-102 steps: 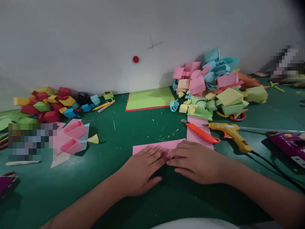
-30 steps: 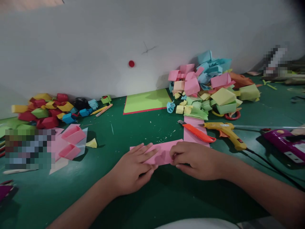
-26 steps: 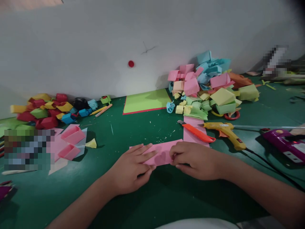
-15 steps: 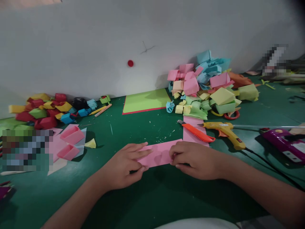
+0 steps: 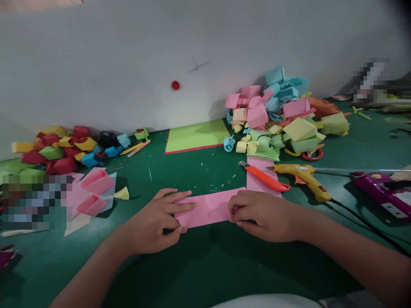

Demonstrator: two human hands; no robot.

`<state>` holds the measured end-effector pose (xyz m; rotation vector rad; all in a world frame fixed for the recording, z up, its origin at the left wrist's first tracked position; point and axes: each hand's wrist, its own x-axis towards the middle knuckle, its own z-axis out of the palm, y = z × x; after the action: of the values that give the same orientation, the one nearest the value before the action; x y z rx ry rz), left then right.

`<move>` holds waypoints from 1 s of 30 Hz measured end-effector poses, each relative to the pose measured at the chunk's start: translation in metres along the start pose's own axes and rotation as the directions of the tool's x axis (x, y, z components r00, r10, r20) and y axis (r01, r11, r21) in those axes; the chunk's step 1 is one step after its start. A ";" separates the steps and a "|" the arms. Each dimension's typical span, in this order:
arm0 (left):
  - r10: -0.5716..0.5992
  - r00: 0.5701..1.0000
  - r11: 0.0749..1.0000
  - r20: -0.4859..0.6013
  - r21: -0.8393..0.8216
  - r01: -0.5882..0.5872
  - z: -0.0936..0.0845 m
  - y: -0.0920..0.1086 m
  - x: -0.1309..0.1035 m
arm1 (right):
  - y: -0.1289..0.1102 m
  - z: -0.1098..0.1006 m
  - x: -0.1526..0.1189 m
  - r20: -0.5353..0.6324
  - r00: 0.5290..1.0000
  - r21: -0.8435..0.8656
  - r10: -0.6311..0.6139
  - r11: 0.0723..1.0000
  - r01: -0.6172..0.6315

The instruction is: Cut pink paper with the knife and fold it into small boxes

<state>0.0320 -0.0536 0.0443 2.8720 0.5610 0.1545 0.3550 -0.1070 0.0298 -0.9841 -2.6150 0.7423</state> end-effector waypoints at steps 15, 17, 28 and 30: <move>-0.077 0.996 0.994 0.040 0.077 0.073 -0.003 -0.011 -0.003 | 0.000 -0.001 -0.001 0.001 1.000 -0.007 -0.009 1.000 0.009; -0.094 0.995 0.992 0.032 0.083 0.091 -0.002 -0.013 -0.004 | 0.000 -0.001 -0.001 -0.004 1.000 0.001 -0.013 1.000 0.013; -0.032 0.999 0.998 -0.026 0.053 0.033 0.005 -0.007 0.000 | 0.002 -0.001 0.000 0.013 1.000 -0.009 0.003 1.000 -0.003; -0.036 0.999 0.998 -0.029 0.048 0.037 0.004 -0.007 0.000 | 0.002 0.000 -0.001 0.017 1.000 -0.008 0.007 1.000 -0.007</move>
<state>0.0304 -0.0483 0.0393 2.9084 0.6300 0.1775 0.3572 -0.1061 0.0288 -0.9939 -2.6328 0.7455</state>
